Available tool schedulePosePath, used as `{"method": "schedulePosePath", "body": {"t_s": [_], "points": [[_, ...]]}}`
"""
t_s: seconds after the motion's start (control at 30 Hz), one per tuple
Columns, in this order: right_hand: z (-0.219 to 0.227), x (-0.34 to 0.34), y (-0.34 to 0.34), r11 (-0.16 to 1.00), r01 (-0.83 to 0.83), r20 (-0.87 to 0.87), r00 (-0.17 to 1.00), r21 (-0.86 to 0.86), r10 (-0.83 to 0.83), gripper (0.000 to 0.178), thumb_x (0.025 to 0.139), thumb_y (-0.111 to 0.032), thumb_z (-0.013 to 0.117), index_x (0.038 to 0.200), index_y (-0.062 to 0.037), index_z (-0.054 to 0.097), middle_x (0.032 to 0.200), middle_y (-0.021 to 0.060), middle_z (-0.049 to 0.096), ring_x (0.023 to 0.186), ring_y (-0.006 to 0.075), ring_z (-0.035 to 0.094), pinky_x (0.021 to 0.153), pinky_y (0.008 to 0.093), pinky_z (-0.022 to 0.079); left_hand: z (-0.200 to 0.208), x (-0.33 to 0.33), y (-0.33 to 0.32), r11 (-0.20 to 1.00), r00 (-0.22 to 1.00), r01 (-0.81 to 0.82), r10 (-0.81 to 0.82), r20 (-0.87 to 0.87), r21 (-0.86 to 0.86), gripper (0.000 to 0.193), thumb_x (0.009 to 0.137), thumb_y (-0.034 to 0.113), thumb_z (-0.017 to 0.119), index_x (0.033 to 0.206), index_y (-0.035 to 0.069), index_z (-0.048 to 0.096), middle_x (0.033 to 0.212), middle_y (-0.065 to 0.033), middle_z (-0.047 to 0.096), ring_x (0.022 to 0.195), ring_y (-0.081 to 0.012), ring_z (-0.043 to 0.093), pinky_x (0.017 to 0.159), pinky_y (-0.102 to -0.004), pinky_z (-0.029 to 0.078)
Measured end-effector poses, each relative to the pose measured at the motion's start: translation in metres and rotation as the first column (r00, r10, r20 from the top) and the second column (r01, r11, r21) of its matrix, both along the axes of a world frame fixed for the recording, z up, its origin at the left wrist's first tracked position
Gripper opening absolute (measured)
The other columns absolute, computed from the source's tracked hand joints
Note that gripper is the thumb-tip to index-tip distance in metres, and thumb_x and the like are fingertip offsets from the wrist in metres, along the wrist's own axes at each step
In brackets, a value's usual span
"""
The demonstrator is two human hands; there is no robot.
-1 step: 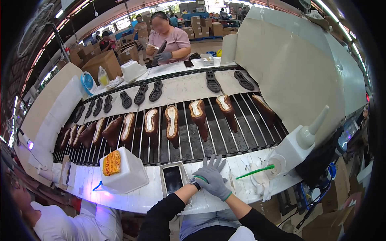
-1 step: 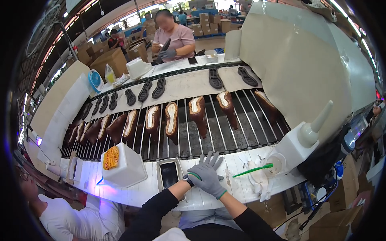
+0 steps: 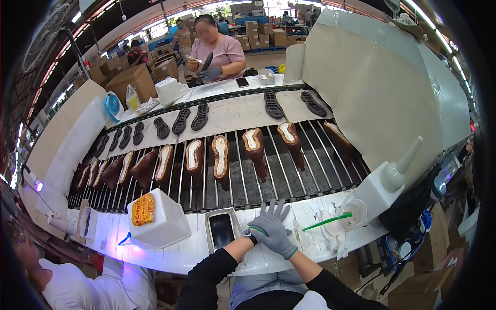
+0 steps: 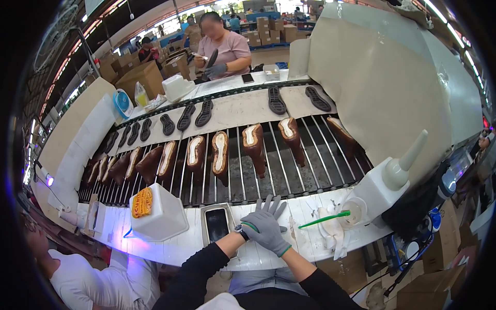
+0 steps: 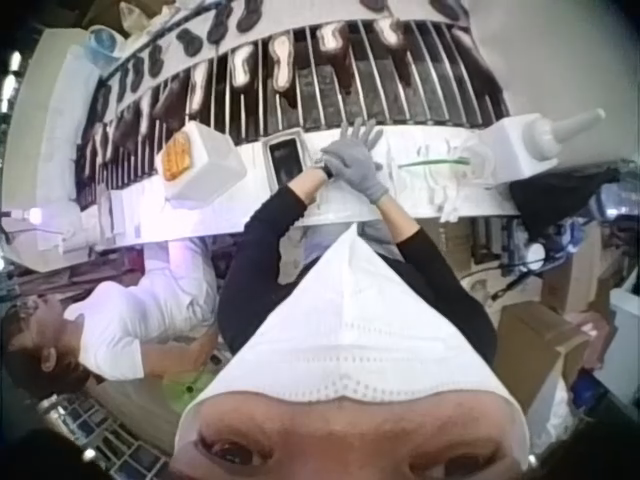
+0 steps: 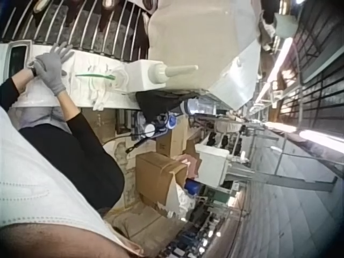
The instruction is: The person is applying a liquid adhesive to the edges of shoe uppers and soles using a brush.
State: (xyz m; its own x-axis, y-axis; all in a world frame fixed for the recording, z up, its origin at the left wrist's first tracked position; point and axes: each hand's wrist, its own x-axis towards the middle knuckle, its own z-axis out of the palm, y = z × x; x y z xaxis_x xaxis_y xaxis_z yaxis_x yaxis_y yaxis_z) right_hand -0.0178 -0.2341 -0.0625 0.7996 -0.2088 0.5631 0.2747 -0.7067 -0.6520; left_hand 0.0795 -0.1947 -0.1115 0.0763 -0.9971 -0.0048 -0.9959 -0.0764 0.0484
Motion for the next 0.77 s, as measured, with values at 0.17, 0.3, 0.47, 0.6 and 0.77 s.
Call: {"method": "schedulePosePath", "body": {"t_s": [0.17, 0.3, 0.47, 0.6, 0.77], "points": [[0.002, -0.001, 0.002, 0.999, 0.029, 0.01, 1.0, 0.023, -0.029, 0.027, 0.085, -0.028, 0.062, 0.098, -0.0053, 0.068, 0.095, 0.0127, 0.066, 0.093, 0.0306, 0.062, 0.088, 0.0411, 0.045, 0.005, -0.003, 0.001, 1.0, 1.0, -0.012, 0.012, -0.004, 0.002, 0.093, 0.086, 0.073, 0.041, 0.154, 0.013, 0.016, 0.158, -0.0207, 0.015, 0.143, -0.0474, 0.016, 0.111, -0.0661, 0.015], [0.003, 0.0, 0.002, 0.999, 0.036, 0.038, 0.999, 0.006, -0.036, 0.027, 0.085, -0.028, 0.062, 0.097, -0.0054, 0.068, 0.094, 0.0124, 0.066, 0.091, 0.0301, 0.062, 0.087, 0.0408, 0.045, 0.01, -0.004, 0.003, 1.0, 1.0, -0.014, 0.014, -0.015, 0.004, 0.093, 0.086, 0.073, 0.041, 0.154, 0.013, 0.017, 0.158, -0.0212, 0.015, 0.142, -0.0499, 0.017, 0.11, -0.0676, 0.016], [0.001, 0.001, -0.002, 0.999, 0.021, -0.094, 0.995, 0.028, -0.018, 0.025, 0.085, -0.029, 0.062, 0.091, -0.0052, 0.068, 0.089, 0.0121, 0.066, 0.087, 0.03, 0.062, 0.082, 0.0403, 0.046, -0.006, -0.004, -0.002, 1.0, 1.0, -0.02, 0.02, -0.011, -0.019, 0.092, 0.086, 0.072, 0.041, 0.153, 0.014, 0.018, 0.157, -0.0217, 0.016, 0.141, -0.0507, 0.019, 0.108, -0.0691, 0.018], [0.0, 0.011, -0.012, 0.998, -0.048, -0.296, 0.955, -0.049, 0.031, 0.033, 0.089, -0.035, 0.058, 0.089, -0.0042, 0.07, 0.087, 0.0153, 0.067, 0.087, 0.0328, 0.063, 0.082, 0.0418, 0.046, -0.048, 0.001, -0.013, 0.994, 0.933, -0.017, 0.056, 0.355, -0.112, 0.091, 0.086, 0.071, 0.042, 0.154, 0.016, 0.016, 0.158, -0.0209, 0.017, 0.141, -0.0504, 0.02, 0.106, -0.0718, 0.019], [-0.007, 0.024, -0.024, 0.99, -0.126, -0.5, 0.862, -0.059, 0.079, 0.041, 0.092, -0.04, 0.053, 0.094, -0.0028, 0.071, 0.097, 0.0176, 0.068, 0.09, 0.036, 0.062, 0.082, 0.0445, 0.046, -0.077, 0.005, -0.027, 0.995, 0.659, -0.074, 0.099, 0.745, -0.067, 0.089, 0.083, 0.066, 0.049, 0.153, 0.022, 0.016, 0.158, -0.0176, 0.019, 0.141, -0.0473, 0.023, 0.102, -0.0721, 0.023]]}}
